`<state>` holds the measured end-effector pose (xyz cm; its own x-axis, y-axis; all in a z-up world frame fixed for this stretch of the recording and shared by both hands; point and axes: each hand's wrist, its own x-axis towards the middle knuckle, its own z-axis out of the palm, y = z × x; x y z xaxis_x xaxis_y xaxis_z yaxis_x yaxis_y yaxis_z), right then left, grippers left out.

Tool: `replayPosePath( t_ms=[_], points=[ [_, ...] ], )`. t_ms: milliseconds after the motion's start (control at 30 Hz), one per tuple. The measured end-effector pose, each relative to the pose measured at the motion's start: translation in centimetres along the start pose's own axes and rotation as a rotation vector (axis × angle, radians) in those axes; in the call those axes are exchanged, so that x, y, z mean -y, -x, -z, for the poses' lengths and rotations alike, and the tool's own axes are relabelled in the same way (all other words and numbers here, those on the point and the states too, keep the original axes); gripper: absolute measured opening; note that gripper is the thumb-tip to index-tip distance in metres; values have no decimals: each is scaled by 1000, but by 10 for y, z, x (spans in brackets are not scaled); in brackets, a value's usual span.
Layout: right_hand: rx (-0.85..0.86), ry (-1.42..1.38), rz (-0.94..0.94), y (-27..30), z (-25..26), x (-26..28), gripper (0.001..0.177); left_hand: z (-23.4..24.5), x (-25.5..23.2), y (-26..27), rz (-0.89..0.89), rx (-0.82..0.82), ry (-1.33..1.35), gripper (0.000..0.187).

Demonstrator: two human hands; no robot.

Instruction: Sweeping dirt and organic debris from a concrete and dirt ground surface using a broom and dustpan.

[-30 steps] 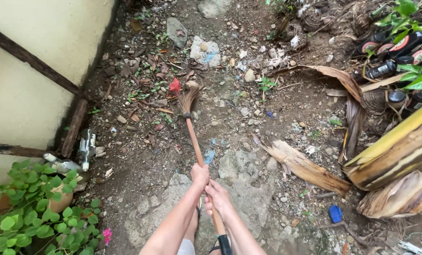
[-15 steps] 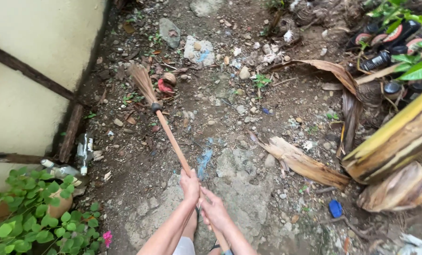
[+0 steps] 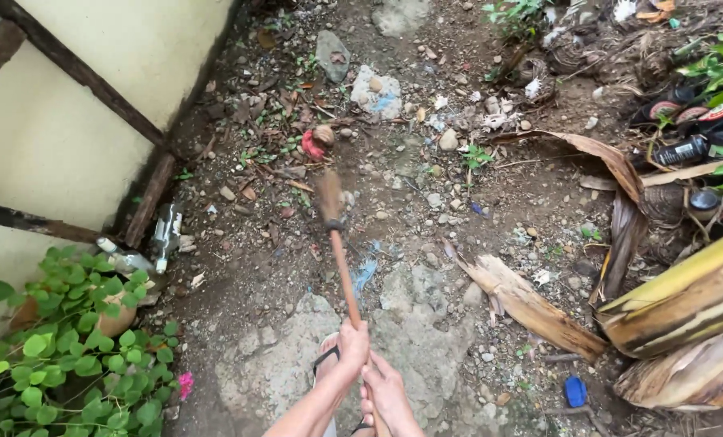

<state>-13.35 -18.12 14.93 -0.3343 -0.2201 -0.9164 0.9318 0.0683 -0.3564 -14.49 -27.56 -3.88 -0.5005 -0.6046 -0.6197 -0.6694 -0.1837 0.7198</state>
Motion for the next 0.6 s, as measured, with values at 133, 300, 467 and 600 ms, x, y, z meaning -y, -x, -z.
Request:
replayPosePath(
  t_ms=[133,300,467,600],
  points=[
    [59,126,-4,-14,-26,11,56,25,-14,-26,8,-151,-118,26],
    [107,210,106,3,-32,18,57,44,-57,-4,37,-79,182,26],
    [108,223,186,-17,-9,-15,57,35,-68,14,-33,-93,237,26],
    [50,107,115,-27,-31,8,55,26,-53,-21,72,7,98,27]
  ],
)
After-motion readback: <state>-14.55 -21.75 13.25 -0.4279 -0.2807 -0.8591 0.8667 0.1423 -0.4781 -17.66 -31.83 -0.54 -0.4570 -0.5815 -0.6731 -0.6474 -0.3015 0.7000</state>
